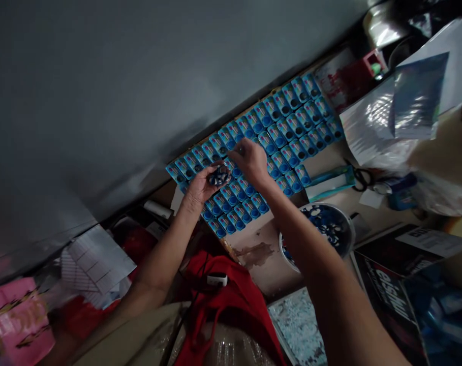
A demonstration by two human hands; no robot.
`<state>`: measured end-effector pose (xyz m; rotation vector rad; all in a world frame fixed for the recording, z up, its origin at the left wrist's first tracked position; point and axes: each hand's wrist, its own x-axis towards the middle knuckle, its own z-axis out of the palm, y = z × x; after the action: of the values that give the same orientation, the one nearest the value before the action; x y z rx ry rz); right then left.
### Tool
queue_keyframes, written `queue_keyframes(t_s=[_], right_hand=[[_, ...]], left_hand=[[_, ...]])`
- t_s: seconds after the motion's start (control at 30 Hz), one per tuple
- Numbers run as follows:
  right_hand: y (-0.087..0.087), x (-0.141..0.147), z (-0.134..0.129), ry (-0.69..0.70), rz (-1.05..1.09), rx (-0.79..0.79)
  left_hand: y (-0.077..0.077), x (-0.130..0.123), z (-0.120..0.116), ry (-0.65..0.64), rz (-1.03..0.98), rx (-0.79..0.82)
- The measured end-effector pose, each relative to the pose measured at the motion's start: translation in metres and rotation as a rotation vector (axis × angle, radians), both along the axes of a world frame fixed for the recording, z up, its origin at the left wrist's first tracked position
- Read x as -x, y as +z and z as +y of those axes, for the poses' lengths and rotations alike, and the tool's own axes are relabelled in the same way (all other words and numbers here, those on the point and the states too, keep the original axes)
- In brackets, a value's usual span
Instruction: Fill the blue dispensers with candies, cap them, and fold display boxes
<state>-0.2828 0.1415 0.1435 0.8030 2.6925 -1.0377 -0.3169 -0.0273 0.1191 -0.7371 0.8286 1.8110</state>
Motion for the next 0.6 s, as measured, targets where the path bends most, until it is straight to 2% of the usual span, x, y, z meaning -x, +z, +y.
queue_keyframes(t_s=[0.1, 0.2, 0.3, 0.43, 0.5, 0.6], right_hand=[[-0.001, -0.043, -0.021, -0.028, 0.099, 0.256], [-0.005, -0.062, -0.037, -0.041, 0.144, 0.230], [-0.004, -0.065, -0.043, -0.037, 0.157, 0.121], [0.006, -0.067, -0.037, -0.034, 0.195, 0.122], [0.010, -0.068, -0.031, -0.076, 0.226, 0.198], [0.008, -0.062, -0.020, -0.233, 0.231, 0.442]], left_hand=[[-0.003, -0.005, 0.004, 0.065, 0.005, 0.045], [-0.004, -0.011, 0.008, 0.115, -0.020, 0.051], [-0.005, -0.016, 0.010, 0.143, -0.066, 0.003], [-0.002, -0.022, 0.011, 0.147, -0.090, -0.053], [0.001, -0.022, 0.010, 0.161, -0.099, -0.040], [0.006, -0.019, 0.004, 0.179, -0.107, -0.006]])
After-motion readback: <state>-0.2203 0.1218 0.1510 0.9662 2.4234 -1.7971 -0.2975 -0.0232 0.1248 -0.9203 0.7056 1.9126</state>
